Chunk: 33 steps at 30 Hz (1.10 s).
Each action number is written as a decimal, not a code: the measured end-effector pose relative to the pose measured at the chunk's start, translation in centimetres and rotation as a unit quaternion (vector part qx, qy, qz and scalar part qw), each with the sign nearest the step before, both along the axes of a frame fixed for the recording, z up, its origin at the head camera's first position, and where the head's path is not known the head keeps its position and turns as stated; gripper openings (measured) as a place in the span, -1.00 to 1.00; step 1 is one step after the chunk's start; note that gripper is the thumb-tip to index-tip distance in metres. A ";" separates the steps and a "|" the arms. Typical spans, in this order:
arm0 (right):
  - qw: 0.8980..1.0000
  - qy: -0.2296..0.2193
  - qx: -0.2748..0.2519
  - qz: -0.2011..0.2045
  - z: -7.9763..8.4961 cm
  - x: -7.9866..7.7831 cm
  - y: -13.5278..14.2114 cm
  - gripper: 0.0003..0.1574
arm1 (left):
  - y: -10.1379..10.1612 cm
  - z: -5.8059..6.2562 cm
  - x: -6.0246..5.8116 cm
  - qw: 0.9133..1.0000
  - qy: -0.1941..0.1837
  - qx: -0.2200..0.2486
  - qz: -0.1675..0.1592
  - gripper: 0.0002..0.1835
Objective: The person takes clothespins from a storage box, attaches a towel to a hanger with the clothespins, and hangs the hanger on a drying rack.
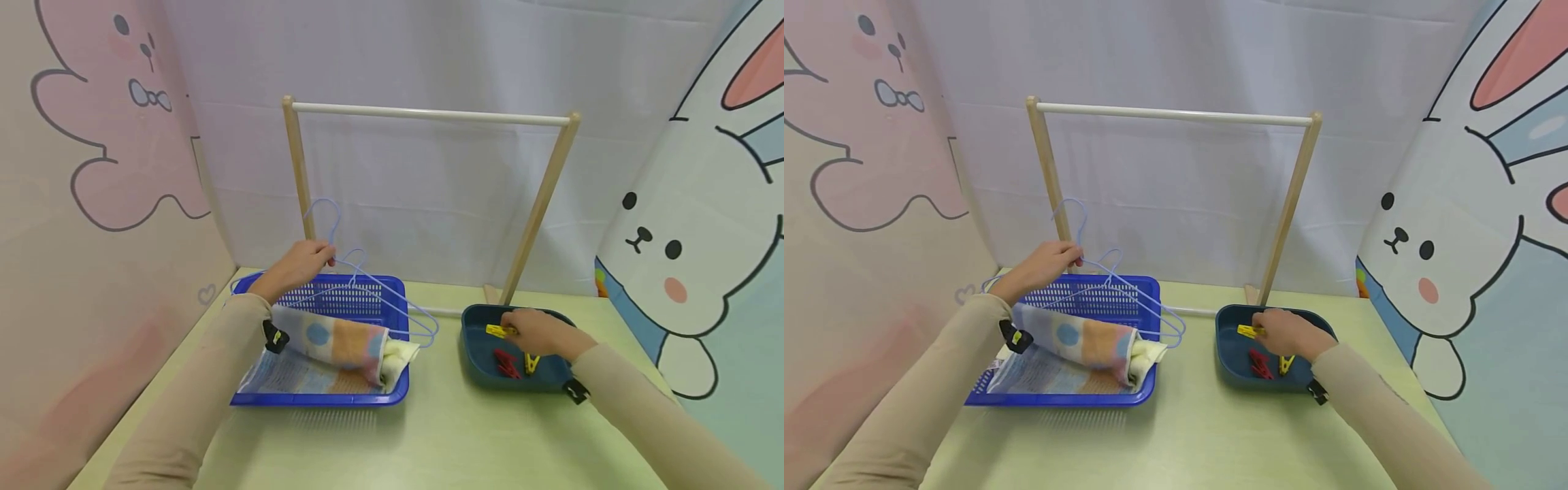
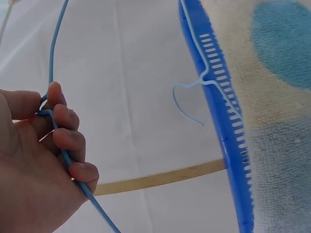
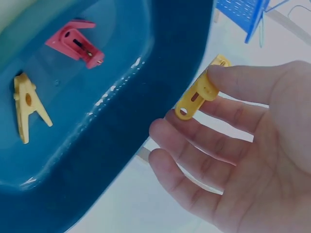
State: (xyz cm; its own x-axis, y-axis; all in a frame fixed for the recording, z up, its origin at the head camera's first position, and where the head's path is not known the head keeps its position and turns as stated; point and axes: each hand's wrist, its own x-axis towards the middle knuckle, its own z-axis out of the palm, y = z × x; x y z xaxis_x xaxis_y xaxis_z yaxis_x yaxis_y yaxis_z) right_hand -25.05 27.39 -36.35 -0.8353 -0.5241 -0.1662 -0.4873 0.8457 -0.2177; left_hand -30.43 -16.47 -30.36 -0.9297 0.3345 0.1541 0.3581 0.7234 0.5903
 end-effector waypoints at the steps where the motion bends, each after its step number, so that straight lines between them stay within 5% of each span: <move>1: 1.000 0.005 -0.002 -0.002 0.1 0.1 0.0 -0.79 | 0.0 0.2 0.0 1.000 0.000 0.000 0.000 -0.60; 11: 0.999 0.040 -0.030 -0.008 0.7 1.0 0.0 -0.75 | 0.0 2.1 1.1 1.000 0.013 -0.003 -0.012 -0.60; 33: 0.990 0.105 -0.092 -0.012 1.2 1.5 -1.3 -0.71 | 0.3 5.7 2.8 0.999 0.047 0.004 0.022 -0.55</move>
State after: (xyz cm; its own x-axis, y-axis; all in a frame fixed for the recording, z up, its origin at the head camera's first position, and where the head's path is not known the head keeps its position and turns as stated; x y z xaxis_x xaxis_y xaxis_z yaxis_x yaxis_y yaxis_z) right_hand -23.51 26.08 -35.18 -0.8536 -0.5096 0.1083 -0.5189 0.8129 -0.2644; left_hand -27.59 -16.14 -24.64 -0.9247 0.2921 0.2439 0.3803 0.7349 0.5615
